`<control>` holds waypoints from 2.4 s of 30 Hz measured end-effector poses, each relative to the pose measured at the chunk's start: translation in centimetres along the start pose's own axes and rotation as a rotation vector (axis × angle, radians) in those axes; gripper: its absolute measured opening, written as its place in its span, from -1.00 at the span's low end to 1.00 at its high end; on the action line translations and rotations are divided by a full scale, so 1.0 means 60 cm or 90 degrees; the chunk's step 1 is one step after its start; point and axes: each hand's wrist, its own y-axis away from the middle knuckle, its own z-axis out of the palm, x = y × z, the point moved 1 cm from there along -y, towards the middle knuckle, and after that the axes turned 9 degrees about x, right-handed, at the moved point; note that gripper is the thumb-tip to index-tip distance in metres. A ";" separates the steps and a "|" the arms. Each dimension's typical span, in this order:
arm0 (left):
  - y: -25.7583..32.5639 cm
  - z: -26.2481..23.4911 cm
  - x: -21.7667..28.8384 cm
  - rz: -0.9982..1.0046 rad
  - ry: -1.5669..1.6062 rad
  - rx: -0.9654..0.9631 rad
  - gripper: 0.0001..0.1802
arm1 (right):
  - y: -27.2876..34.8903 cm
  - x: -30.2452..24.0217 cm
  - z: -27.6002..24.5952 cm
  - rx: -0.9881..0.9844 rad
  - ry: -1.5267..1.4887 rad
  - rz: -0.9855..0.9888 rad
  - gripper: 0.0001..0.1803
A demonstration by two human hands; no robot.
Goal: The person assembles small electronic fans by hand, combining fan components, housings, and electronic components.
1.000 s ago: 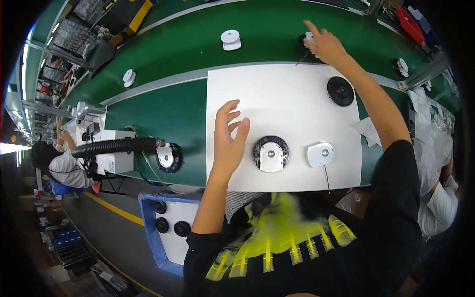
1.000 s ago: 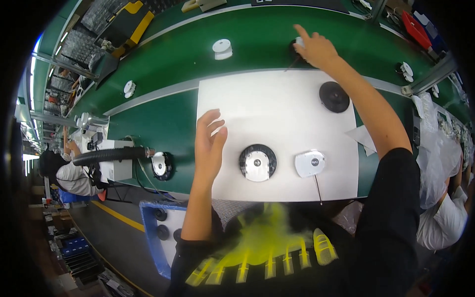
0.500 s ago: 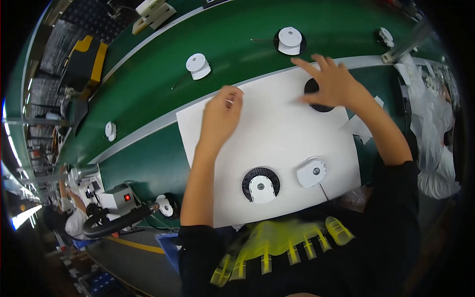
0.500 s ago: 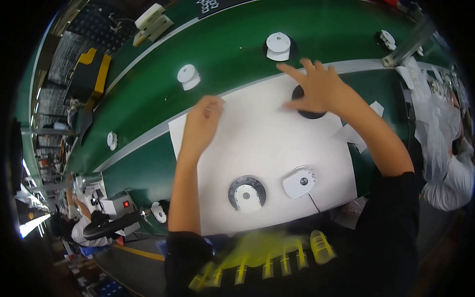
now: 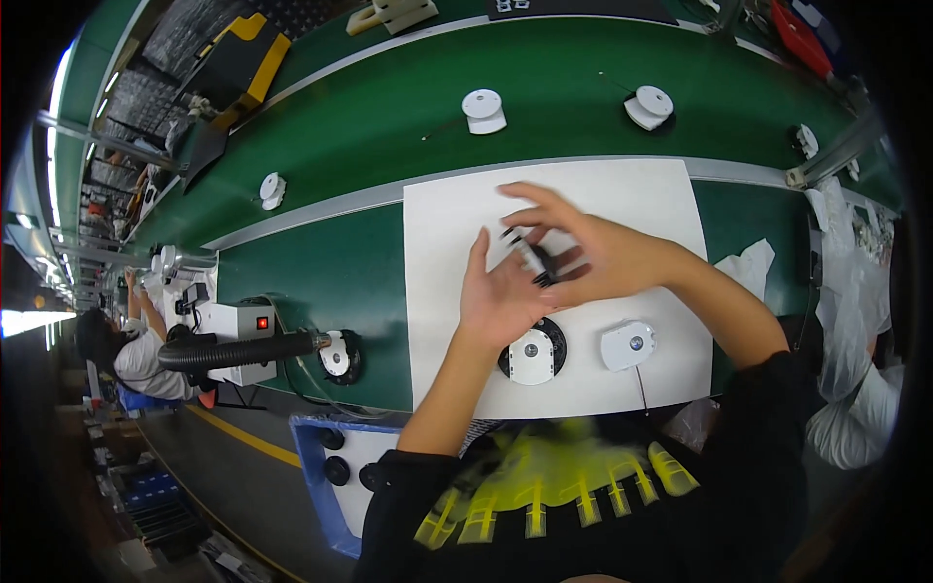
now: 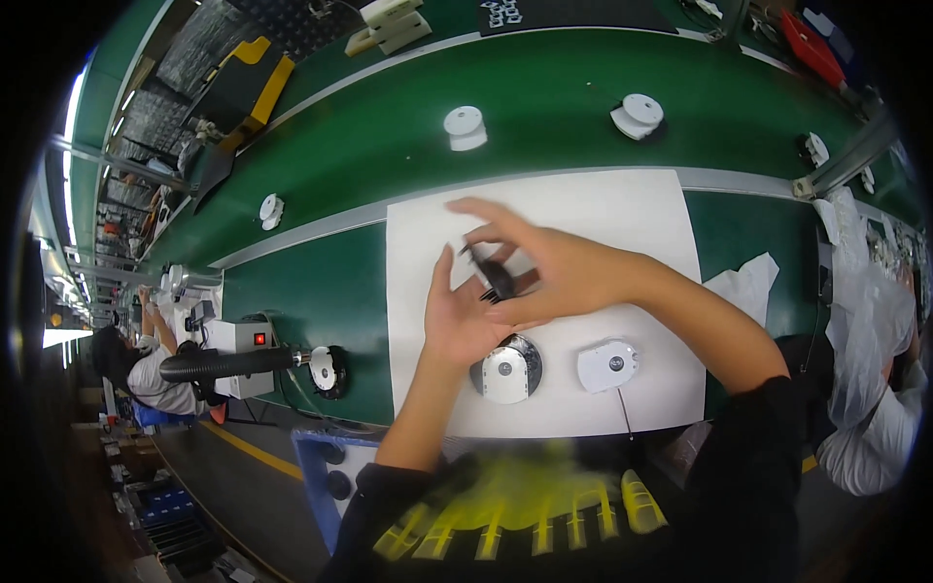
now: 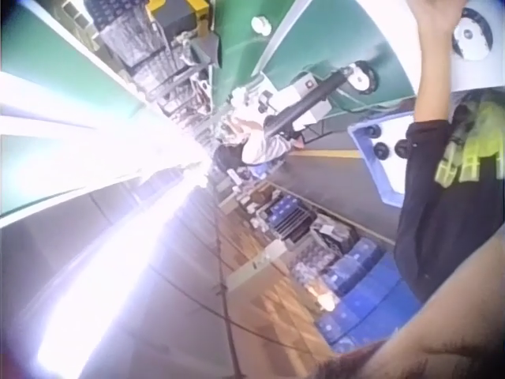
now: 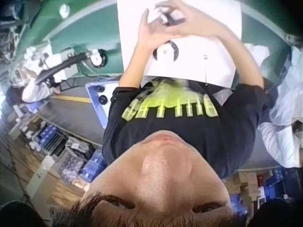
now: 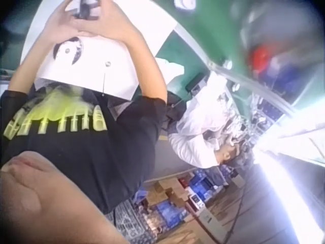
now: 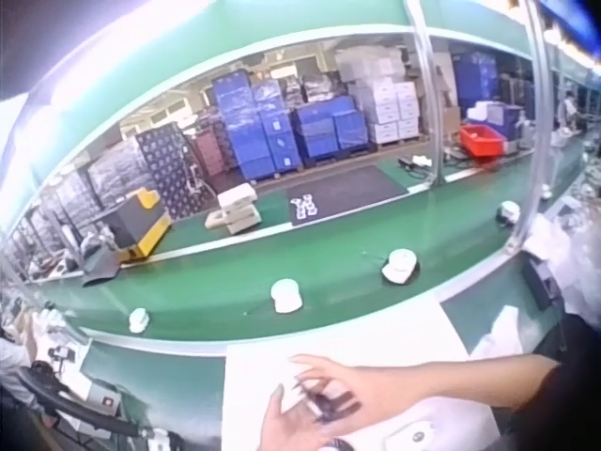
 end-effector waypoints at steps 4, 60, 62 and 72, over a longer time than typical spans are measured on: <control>0.037 -0.124 0.018 0.281 0.167 0.125 -0.49 | -0.111 0.050 0.013 -0.027 0.017 -0.050 -0.13; 0.460 -0.344 -0.152 0.593 0.445 -0.010 -0.50 | -0.200 0.074 0.440 0.071 0.131 -0.042 -0.46; 0.466 -0.348 -0.160 0.607 0.454 -0.003 -0.51 | -0.177 0.002 0.439 0.026 0.268 -0.072 -0.23; 0.444 -0.336 -0.147 0.568 0.445 -0.019 -0.52 | -0.205 -0.007 0.444 0.035 0.505 -0.340 -0.11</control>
